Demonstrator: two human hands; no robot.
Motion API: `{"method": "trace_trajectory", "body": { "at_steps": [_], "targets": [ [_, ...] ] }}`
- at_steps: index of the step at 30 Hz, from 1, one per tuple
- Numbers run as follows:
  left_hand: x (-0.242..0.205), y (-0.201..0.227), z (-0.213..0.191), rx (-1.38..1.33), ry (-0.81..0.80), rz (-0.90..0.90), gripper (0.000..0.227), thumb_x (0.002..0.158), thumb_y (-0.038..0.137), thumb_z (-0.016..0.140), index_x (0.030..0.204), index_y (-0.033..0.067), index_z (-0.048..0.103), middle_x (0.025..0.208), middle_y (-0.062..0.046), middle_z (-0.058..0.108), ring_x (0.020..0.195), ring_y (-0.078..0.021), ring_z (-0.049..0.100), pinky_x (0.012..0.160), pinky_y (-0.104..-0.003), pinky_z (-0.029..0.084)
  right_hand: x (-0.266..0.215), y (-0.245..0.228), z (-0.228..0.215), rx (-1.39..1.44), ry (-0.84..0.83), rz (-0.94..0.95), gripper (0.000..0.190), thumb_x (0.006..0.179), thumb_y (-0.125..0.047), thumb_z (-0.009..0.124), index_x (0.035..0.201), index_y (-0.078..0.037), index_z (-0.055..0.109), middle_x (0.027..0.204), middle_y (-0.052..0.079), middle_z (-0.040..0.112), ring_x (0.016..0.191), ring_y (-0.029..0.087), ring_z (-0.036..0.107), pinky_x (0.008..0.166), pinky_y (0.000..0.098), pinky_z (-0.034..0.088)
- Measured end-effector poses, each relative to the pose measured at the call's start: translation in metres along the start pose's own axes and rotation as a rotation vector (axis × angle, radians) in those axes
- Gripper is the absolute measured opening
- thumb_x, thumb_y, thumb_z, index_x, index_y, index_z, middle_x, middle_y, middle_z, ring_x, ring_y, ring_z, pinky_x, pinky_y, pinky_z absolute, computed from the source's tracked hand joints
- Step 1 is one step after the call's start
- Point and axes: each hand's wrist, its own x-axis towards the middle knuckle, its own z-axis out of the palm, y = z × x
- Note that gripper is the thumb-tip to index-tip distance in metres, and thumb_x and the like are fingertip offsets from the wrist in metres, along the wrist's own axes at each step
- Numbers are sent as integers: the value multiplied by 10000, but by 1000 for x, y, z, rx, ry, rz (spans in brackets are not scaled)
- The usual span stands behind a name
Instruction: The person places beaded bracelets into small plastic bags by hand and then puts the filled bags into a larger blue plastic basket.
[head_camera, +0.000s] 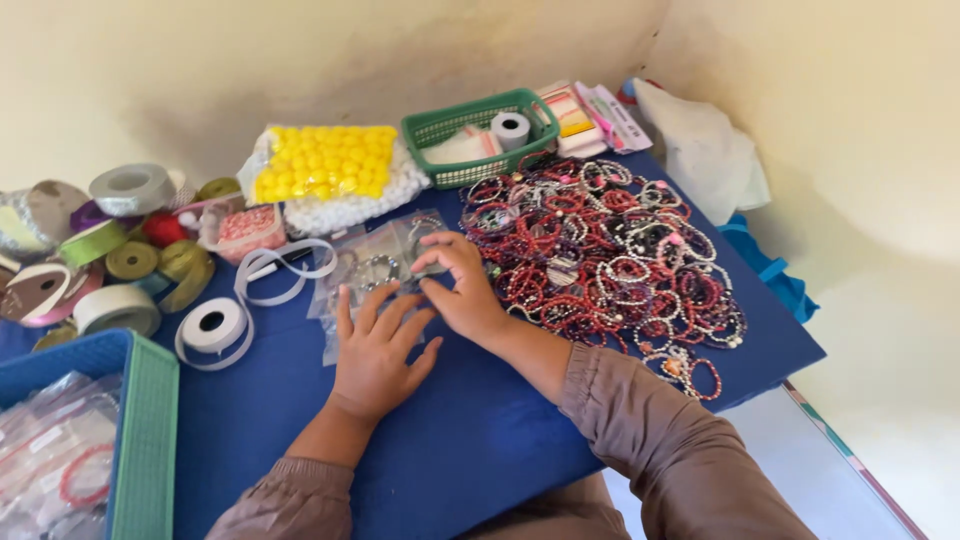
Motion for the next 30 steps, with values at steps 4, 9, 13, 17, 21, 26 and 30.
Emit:
{"method": "trace_trajectory", "body": {
  "at_steps": [4,9,13,17,21,26,30],
  "targets": [
    [9,7,3,-20,1,66,269,794,231,776,1043,150,716,1167,-43,661,1273,-280,564,1174,-610,274,3,5,-12,41,-74,11,219,822,-41,741,1015,-124,680,1299,128,557,1294,300,515,1130,414,359],
    [28,21,6,-172,-16,166,205,801,152,749,1003,136,725,1089,-49,655,1135,-281,609,978,-462,467,6,15,-51,-36,-214,-63,215,813,-73,785,1006,-113,697,1257,118,584,1288,289,537,1105,419,407],
    [47,35,18,-223,-32,173,206,789,148,748,993,138,722,1072,-37,657,1117,-270,613,965,-450,469,21,7,-105,-66,-339,122,173,845,-118,764,1003,-125,693,1238,67,607,1192,234,589,883,368,520],
    [67,45,38,-277,-66,219,194,784,159,742,970,118,705,1063,-52,646,1104,-276,609,949,-440,469,30,23,-153,-138,-327,102,136,877,-140,769,996,-131,704,1155,41,637,1102,204,641,863,338,549],
    [94,52,57,-292,-67,249,170,785,157,721,948,118,693,1068,-47,639,1100,-267,601,940,-428,469,43,43,-200,-272,-269,87,146,889,-152,763,1016,-119,699,1130,48,648,1095,214,632,889,329,529],
    [126,52,94,-282,-43,238,150,801,166,715,946,132,697,1049,-36,631,1098,-255,592,921,-427,468,60,61,-244,-450,-267,288,214,859,-224,786,1034,-116,727,1077,63,659,1003,223,632,830,348,509],
    [149,50,121,-297,-95,203,152,785,177,713,929,128,704,1013,-37,625,1074,-260,590,899,-441,475,64,94,-268,-501,-261,295,265,846,-248,774,1065,-101,742,1086,81,707,1011,226,654,880,361,521]
  ]
}}
